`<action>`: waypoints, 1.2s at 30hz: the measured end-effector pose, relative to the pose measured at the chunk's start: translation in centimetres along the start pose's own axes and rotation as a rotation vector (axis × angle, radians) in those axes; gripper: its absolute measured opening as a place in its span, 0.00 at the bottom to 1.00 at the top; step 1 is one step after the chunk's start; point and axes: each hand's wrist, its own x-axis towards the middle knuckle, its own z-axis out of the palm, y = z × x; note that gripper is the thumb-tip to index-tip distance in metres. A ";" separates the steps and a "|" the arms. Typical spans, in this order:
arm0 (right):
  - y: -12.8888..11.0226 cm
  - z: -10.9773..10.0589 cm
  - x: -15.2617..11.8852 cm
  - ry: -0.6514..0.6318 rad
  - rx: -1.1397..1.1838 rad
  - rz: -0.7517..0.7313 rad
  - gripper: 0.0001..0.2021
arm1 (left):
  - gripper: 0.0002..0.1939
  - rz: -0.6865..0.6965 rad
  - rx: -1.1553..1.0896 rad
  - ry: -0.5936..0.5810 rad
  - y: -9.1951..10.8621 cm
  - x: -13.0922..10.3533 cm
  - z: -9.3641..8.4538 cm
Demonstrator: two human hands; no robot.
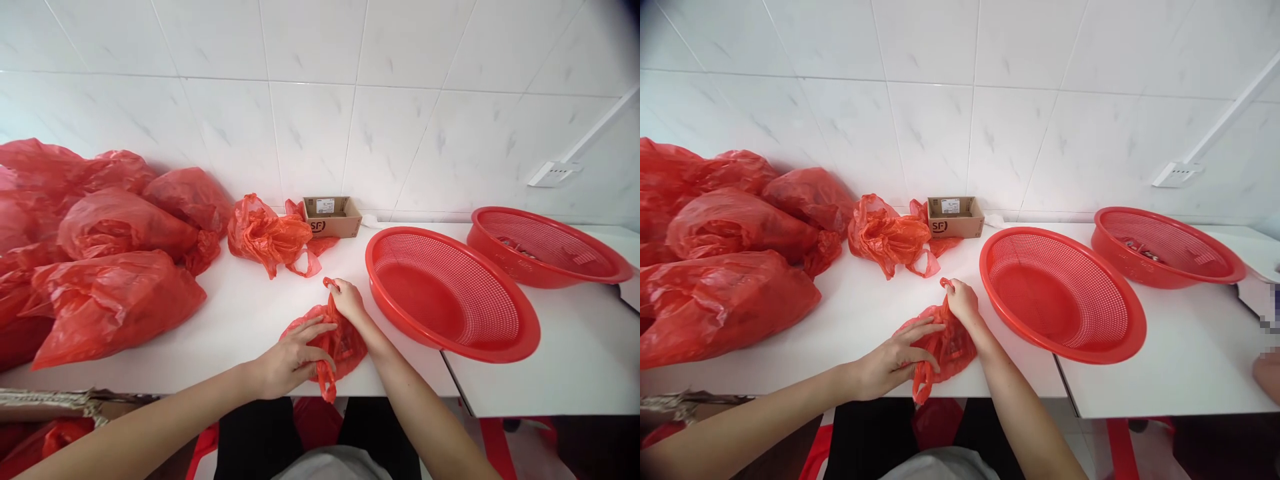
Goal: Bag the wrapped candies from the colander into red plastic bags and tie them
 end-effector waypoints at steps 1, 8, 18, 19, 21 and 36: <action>0.0 0.2 -0.1 0.006 -0.014 -0.009 0.10 | 0.19 -0.029 -0.024 -0.023 0.3 -0.4 0.1; 0.4 0.7 -0.8 0.069 0.027 -0.051 0.10 | 0.13 -0.020 -0.078 -0.125 3.1 -1.5 0.2; 1.0 -0.7 -1.3 0.027 0.552 -0.132 0.16 | 0.24 -0.272 -0.649 0.356 -2.4 1.6 -1.1; 0.9 -0.9 -1.5 0.011 0.612 -0.141 0.17 | 0.25 -0.289 -0.648 0.368 -2.8 1.9 -0.9; 0.3 -1.4 -2.0 -0.025 0.719 -0.168 0.18 | 0.27 -0.305 -0.651 0.384 -3.0 2.4 -0.5; -1.5 -4.9 -3.7 -0.091 1.031 -0.235 0.19 | 0.05 -0.149 -0.670 0.543 5.6 3.0 -9.8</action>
